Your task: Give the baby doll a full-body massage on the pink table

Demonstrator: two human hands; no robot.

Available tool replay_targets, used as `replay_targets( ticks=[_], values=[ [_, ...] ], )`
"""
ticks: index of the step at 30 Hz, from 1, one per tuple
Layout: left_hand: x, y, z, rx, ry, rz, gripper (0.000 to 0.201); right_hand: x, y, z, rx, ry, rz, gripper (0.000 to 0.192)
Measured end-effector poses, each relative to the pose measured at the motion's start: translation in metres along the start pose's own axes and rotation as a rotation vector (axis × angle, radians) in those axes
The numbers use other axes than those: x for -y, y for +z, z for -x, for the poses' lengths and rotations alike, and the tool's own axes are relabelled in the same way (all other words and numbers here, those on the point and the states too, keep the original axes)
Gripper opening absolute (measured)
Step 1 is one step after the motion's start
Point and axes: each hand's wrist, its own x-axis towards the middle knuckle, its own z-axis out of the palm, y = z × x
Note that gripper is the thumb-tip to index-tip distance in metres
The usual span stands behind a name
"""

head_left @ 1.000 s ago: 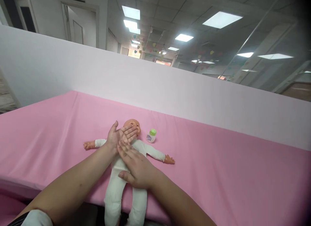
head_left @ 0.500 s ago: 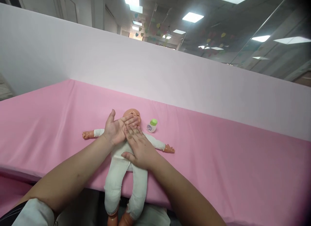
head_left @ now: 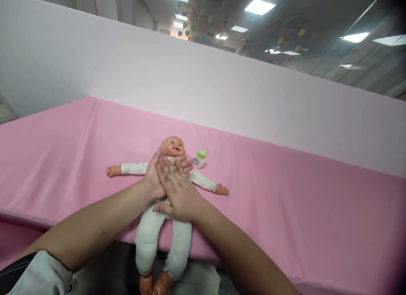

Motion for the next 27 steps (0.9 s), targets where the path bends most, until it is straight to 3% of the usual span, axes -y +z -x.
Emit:
replay_targets(
  ticks=[4, 9, 13, 17, 22, 27],
  values=[
    [-0.022, -0.003, 0.004, 0.056, 0.092, 0.073, 0.092, -0.006, -0.004, -0.001, 0.013, 0.078, 0.015, 0.109],
    [-0.047, -0.009, 0.006, -0.007, 0.236, 0.052, 0.090, 0.005, -0.007, 0.004, 0.092, -0.046, -0.047, 0.100],
    [-0.043, -0.007, 0.006, 0.002, 0.278, 0.025, 0.085, 0.020, -0.005, 0.007, 0.100, -0.183, -0.111, 0.114],
    [-0.026, -0.006, 0.003, 0.106, 0.127, 0.002, 0.090, 0.024, 0.002, 0.005, 0.052, -0.245, -0.092, 0.121],
    [-0.007, 0.000, 0.006, 0.116, -0.049, -0.045, 0.095, 0.004, 0.003, 0.000, -0.025, -0.087, 0.024, 0.107],
    [-0.020, 0.003, 0.011, 0.061, 0.110, -0.051, 0.088, -0.021, -0.003, -0.001, -0.037, 0.079, 0.071, 0.103]
  ],
)
